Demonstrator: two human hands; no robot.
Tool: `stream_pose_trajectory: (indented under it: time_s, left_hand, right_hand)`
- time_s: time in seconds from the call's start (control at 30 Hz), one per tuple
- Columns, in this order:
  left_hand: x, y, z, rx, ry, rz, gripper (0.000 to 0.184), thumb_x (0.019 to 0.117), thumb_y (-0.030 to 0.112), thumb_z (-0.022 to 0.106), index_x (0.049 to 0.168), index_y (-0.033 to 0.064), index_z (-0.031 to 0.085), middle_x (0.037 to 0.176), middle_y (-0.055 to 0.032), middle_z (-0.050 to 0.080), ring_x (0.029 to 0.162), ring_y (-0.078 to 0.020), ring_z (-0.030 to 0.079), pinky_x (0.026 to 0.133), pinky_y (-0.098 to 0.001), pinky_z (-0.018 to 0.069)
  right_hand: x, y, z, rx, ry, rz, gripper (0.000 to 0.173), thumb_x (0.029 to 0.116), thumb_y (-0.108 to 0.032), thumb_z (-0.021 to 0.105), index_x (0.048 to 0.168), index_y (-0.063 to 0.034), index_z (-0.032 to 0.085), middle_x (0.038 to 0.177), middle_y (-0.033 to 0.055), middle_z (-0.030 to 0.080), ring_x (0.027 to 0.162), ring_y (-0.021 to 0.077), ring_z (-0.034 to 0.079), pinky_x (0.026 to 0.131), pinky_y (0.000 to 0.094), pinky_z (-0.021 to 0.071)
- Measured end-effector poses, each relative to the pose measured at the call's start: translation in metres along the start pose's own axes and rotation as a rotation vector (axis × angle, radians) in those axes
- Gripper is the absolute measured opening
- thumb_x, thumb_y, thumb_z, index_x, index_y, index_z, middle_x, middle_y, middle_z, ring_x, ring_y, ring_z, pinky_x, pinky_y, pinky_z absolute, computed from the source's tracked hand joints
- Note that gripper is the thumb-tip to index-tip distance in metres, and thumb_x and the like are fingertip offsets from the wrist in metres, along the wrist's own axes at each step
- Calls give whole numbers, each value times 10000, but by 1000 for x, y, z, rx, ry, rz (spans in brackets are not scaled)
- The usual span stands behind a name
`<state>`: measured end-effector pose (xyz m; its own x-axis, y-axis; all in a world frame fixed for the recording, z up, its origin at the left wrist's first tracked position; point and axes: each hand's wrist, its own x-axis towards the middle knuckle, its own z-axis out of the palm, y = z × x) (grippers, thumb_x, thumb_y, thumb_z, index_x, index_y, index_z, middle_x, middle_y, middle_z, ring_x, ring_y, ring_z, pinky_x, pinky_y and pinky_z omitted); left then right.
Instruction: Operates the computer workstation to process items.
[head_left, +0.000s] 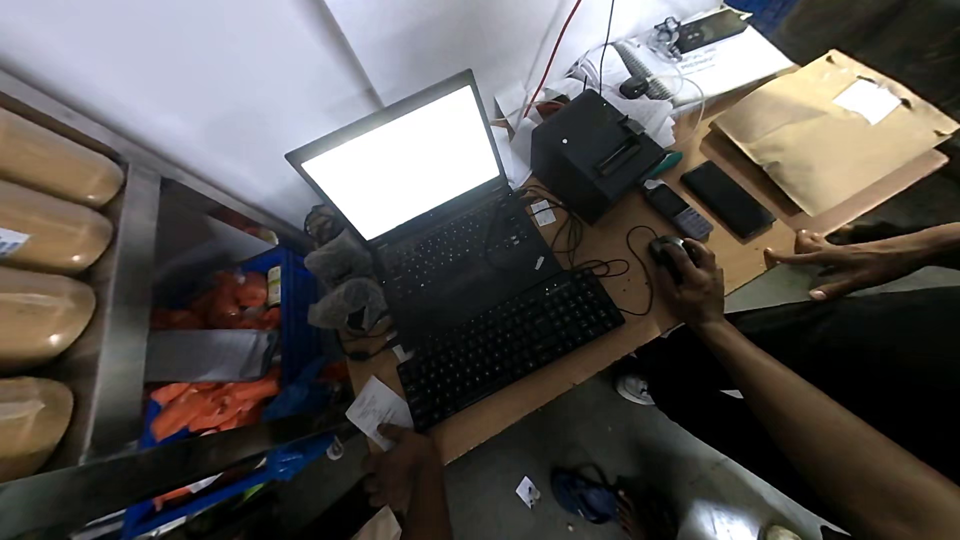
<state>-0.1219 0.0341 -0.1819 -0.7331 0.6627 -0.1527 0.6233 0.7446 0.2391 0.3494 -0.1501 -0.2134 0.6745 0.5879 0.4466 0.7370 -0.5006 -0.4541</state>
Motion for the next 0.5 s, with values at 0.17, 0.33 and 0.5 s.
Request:
stream_pose_trajectory:
  time_s: [0.17, 0.33, 0.5]
  left_hand:
    - [0, 0, 0, -13, -2, -5, 748, 1077, 577, 303, 1500, -22, 450, 1486, -301, 497, 1378, -474, 482, 1104, -624, 406]
    - [-1, 2, -3, -9, 0, -2, 735, 1079, 571, 309, 1477, -26, 471, 1471, -307, 506, 1373, -473, 485, 1107, -618, 402]
    - [0, 0, 0, -10, 9, -1, 752, 1077, 579, 298, 1488, -31, 454, 1475, -308, 501, 1377, -474, 482, 1107, -615, 406]
  right_hand:
    - [0, 0, -1, -12, -16, 13, 392, 977, -282, 578, 1324, -121, 668, 1453, 254, 520, 1272, 482, 543, 931, 690, 454]
    - [-1, -3, -2, 3, -7, 27, 412, 975, -254, 603, 1363, -120, 637, 1461, 265, 502, 1255, 503, 543, 915, 699, 458]
    - [-1, -1, -1, -4, -4, 22, 389, 974, -260, 600, 1332, -121, 658, 1443, 255, 517, 1237, 484, 556, 904, 677, 465]
